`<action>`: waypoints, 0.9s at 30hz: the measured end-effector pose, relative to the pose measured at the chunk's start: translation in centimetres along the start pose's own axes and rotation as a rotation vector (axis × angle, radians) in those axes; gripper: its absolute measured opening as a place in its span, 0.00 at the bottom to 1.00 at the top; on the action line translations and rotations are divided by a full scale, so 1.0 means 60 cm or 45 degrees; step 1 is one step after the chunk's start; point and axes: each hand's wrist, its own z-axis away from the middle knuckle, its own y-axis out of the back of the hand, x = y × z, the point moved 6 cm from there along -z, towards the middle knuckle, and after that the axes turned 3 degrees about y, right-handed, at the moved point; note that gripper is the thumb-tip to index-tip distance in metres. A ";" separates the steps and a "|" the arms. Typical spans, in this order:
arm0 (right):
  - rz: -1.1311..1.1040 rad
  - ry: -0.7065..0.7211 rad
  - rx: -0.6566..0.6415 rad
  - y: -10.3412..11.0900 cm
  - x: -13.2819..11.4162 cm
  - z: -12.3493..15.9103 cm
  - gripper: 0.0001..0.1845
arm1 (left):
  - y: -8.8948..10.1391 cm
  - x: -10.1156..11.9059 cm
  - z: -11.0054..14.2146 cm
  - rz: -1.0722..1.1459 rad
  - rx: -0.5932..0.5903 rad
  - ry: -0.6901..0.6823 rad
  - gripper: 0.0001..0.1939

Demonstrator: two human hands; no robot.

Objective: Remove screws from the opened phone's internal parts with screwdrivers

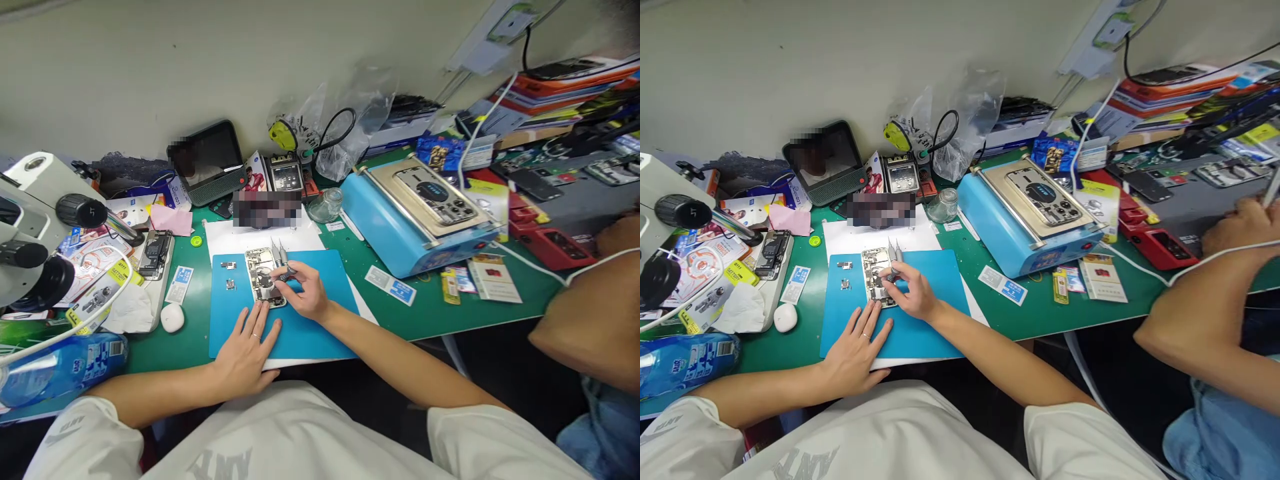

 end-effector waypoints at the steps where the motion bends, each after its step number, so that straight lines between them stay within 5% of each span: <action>1: 0.000 -0.003 -0.005 0.000 0.000 0.001 0.32 | 0.000 0.000 0.000 0.003 -0.001 0.004 0.50; 27: -0.027 0.032 -0.039 -0.001 -0.003 0.000 0.31 | 0.000 0.006 0.000 -0.017 0.038 -0.014 0.52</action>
